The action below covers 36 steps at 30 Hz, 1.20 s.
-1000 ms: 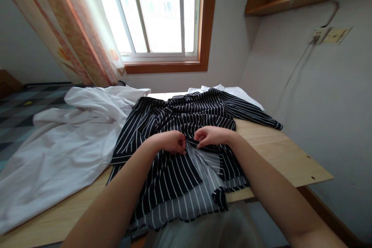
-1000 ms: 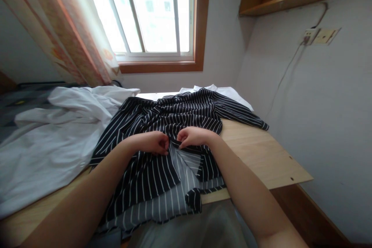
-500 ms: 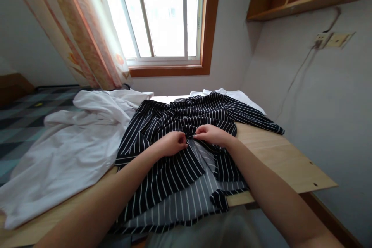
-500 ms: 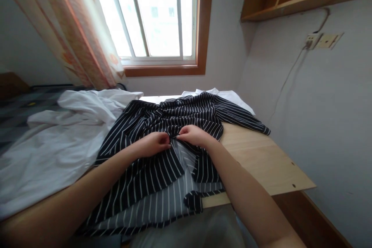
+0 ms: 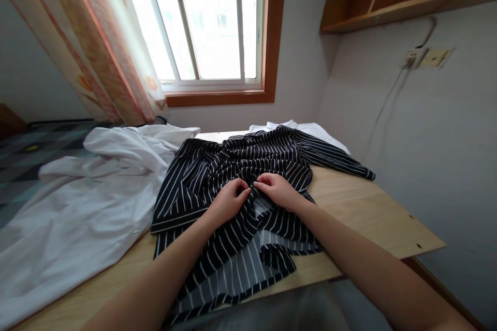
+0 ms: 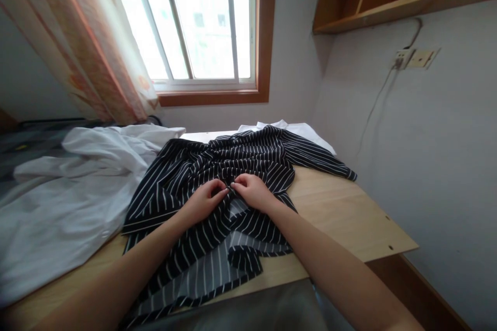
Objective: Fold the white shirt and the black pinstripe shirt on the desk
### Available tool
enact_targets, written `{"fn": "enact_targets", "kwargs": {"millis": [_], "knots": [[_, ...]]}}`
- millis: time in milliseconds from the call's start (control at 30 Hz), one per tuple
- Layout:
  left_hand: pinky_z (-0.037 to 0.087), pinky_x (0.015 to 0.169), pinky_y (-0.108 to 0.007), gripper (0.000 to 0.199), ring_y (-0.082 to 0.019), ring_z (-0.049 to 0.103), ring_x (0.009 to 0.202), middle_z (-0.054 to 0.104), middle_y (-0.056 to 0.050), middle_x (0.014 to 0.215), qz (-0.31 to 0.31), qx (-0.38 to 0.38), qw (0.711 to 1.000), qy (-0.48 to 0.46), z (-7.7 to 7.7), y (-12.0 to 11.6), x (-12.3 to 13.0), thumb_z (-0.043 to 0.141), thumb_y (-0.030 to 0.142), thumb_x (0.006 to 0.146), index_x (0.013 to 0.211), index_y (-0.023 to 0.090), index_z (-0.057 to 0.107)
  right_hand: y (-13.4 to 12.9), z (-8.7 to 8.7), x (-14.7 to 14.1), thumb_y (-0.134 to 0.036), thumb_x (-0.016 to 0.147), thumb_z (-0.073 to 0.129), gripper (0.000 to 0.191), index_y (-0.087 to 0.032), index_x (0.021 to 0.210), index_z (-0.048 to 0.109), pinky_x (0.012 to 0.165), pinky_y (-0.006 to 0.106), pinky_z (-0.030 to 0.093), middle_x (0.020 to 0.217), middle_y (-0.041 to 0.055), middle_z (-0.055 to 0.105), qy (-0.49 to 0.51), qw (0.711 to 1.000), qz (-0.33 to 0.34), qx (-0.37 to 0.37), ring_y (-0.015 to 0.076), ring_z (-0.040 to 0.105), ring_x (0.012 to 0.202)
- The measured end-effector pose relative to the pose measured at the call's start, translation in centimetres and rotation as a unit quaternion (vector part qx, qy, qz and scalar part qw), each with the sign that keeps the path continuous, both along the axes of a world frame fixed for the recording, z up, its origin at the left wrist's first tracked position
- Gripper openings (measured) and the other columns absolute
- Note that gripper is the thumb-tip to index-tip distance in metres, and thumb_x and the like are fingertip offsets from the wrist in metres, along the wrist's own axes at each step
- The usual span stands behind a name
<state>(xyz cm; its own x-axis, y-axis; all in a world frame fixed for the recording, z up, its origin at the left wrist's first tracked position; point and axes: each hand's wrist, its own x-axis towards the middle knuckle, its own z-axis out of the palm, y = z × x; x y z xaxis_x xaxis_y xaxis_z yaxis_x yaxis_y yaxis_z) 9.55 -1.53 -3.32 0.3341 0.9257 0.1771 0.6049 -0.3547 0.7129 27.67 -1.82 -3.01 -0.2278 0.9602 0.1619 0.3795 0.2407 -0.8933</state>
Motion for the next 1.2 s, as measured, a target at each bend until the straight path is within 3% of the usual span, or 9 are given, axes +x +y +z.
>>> {"fn": "enact_targets", "kwargs": {"millis": [100,300,533,900,1200], "knots": [[0.046,0.082,-0.036,0.016,-0.022,0.058,0.086,0.065,-0.005,0.088,-0.001,0.01,1.0,0.01,0.1,0.0,-0.2,0.054,0.036,0.084,0.081,0.021,0.06,-0.3,-0.1,0.4,-0.025,0.089,0.057,0.017,-0.016,0.077,0.065,0.07,0.027,0.042,0.075,0.0017,0.066,-0.016,0.999,0.017,0.034,0.0144,0.057,0.073],[0.047,0.082,-0.035,0.014,-0.02,0.057,0.087,0.061,-0.005,0.089,-0.005,0.035,0.998,0.06,0.4,-0.6,0.0,0.056,0.032,0.085,0.081,0.02,0.06,-0.4,0.8,1.3,-0.024,0.089,0.055,0.016,-0.017,0.078,0.064,0.068,0.027,0.041,0.075,0.0023,0.066,-0.055,0.995,-0.028,0.08,0.0145,0.057,0.071],[0.047,0.088,-0.036,0.008,-0.02,0.058,0.09,0.06,-0.005,0.09,-0.02,0.07,0.994,0.082,1.0,-1.4,0.2,0.055,0.023,0.083,0.078,0.02,0.059,-1.6,0.5,0.1,-0.022,0.087,0.056,0.015,-0.018,0.077,0.065,0.065,0.026,0.04,0.073,0.0021,0.066,-0.084,0.994,0.025,0.073,0.0136,0.056,0.068],[0.05,0.078,-0.031,0.024,-0.02,0.063,0.084,0.071,-0.005,0.089,-0.007,-0.105,0.994,-0.012,1.5,-0.4,-1.0,0.063,0.042,0.078,0.084,0.019,0.068,-1.2,0.0,0.2,-0.025,0.088,0.056,0.018,-0.016,0.076,0.067,0.065,0.027,0.041,0.073,0.0021,0.065,-0.059,0.996,0.003,0.065,0.0139,0.056,0.068],[0.051,0.082,-0.032,0.021,-0.02,0.064,0.088,0.073,-0.005,0.093,-0.012,-0.094,0.995,-0.015,1.9,-0.6,-1.0,0.062,0.04,0.079,0.082,0.021,0.069,-1.4,0.1,0.1,-0.025,0.089,0.056,0.016,-0.017,0.079,0.066,0.066,0.026,0.042,0.075,0.0021,0.067,-0.068,0.996,0.023,0.056,0.0139,0.056,0.07]]}}
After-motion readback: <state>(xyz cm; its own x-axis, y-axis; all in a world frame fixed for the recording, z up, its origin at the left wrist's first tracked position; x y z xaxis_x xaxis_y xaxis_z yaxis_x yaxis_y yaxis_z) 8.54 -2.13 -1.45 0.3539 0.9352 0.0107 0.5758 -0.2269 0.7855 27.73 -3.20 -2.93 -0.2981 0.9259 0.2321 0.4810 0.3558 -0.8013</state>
